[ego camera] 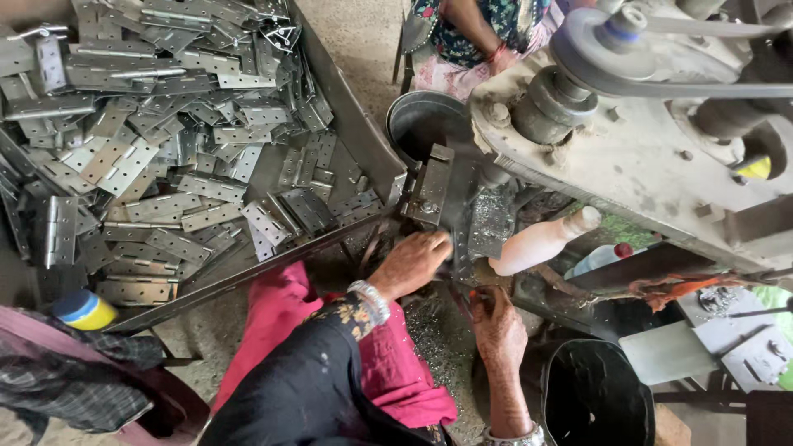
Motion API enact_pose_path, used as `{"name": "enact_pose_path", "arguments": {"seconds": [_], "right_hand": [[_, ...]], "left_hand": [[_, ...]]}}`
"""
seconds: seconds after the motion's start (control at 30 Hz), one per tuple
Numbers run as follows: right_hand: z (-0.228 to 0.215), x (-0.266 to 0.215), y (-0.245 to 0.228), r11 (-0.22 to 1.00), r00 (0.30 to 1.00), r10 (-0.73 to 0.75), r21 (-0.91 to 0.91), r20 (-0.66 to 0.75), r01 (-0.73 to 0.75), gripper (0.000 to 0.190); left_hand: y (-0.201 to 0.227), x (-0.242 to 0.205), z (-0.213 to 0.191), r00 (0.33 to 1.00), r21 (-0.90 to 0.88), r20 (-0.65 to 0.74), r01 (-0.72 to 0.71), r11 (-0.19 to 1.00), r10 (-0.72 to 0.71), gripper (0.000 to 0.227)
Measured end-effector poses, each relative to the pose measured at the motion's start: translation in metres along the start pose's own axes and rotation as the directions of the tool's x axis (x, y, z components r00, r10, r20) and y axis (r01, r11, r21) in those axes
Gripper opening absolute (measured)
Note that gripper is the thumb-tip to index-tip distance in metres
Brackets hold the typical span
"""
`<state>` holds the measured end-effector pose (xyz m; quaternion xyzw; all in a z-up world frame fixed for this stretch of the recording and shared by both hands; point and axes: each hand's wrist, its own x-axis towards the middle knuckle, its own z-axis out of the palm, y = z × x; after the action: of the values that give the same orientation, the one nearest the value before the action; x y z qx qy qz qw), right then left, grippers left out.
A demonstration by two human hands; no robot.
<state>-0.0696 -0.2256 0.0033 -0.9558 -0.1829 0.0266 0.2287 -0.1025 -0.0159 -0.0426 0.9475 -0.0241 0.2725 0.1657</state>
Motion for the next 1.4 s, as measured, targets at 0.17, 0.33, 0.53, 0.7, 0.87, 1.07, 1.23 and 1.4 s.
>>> {"name": "enact_pose_path", "arguments": {"seconds": [0.17, 0.33, 0.53, 0.7, 0.87, 1.07, 1.23, 1.4], "right_hand": [[-0.003, -0.004, -0.003, 0.998, 0.999, 0.042, 0.040, 0.030, -0.044, 0.036], [-0.002, -0.001, 0.001, 0.993, 0.973, 0.113, 0.012, 0.203, -0.117, 0.041], [0.013, 0.006, 0.011, 0.997, 0.978, -0.029, -0.069, 0.207, 0.044, 0.046], [0.037, 0.019, 0.042, 0.995, 0.974, -0.080, -0.035, 0.212, 0.090, 0.048], [0.083, -0.012, 0.067, 0.996, 0.964, 0.015, -0.089, 0.267, 0.009, 0.044], [0.087, -0.003, 0.082, 0.975, 0.870, 0.218, -0.055, 0.442, -0.216, 0.043], [0.105, -0.002, 0.097, 1.000, 0.970, -0.007, 0.031, 0.244, -0.001, 0.042], [0.115, -0.003, 0.104, 0.950, 0.876, 0.161, 0.169, 0.454, -0.262, 0.043]], "left_hand": [[0.040, 0.086, 0.026, 0.963, 0.033, -0.088, 0.260, 0.965, -0.257, 0.029], [0.044, 0.073, 0.012, 0.876, 0.131, 0.102, 0.458, 0.879, -0.471, 0.021], [0.035, 0.029, -0.017, 0.928, 0.489, 0.225, 0.157, 0.858, -0.298, 0.031], [0.044, 0.073, -0.023, 0.910, 0.558, 0.242, 0.152, 0.816, -0.336, 0.034], [0.033, 0.070, -0.016, 0.919, 0.511, 0.150, 0.243, 0.824, -0.364, 0.038], [0.032, 0.058, -0.011, 0.914, 0.472, 0.185, 0.239, 0.849, -0.360, 0.040], [0.038, 0.052, -0.011, 0.918, 0.561, 0.205, 0.175, 0.809, -0.340, 0.039], [0.030, 0.053, -0.006, 0.942, 0.464, 0.119, 0.228, 0.856, -0.315, 0.037]]}}
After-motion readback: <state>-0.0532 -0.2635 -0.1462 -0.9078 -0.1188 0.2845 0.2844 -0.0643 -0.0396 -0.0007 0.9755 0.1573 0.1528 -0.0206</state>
